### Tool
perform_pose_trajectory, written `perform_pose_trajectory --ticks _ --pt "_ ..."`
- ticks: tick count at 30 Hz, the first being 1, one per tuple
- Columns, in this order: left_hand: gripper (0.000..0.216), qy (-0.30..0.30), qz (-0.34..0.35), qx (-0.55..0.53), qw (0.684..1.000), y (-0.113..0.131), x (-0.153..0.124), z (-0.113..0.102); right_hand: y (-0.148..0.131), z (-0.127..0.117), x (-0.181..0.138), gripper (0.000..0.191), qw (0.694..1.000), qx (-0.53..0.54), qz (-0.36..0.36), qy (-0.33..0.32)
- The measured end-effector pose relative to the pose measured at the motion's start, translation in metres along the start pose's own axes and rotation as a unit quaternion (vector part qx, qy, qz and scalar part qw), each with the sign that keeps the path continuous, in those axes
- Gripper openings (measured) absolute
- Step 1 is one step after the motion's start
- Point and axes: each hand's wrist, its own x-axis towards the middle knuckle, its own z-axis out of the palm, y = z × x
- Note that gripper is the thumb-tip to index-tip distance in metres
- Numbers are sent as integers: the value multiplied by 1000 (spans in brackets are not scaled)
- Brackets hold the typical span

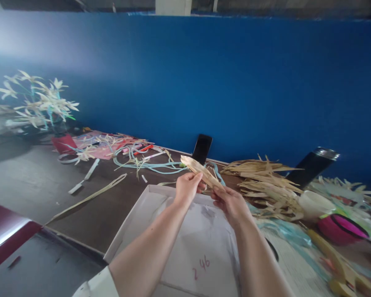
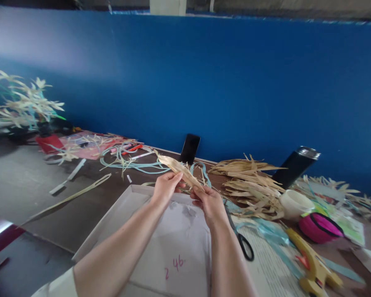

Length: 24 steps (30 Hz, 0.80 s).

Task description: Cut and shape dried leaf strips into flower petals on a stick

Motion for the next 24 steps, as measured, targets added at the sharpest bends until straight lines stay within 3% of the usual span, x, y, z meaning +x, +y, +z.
perform_pose_trajectory --ticks 3,6,11,14,20,24 --pt "26 34 12 31 999 0 3 -3 -2 4 -5 23 998 -58 7 -38" --pt "28 39 70 104 991 -2 5 -6 -3 8 -7 27 990 -122 -15 -62" --pt "27 -30 197 238 951 -2 -1 -6 -4 10 -6 35 988 -108 -66 -84" --pt "28 -55 239 276 929 -2 -5 -5 -1 8 -3 33 990 -92 -75 -81" --pt "38 -68 179 183 964 -4 -6 -2 3 2 2 23 999 23 -46 7" --pt "36 -159 108 119 974 -9 -9 2 -2 1 3 25 992 107 -48 39"
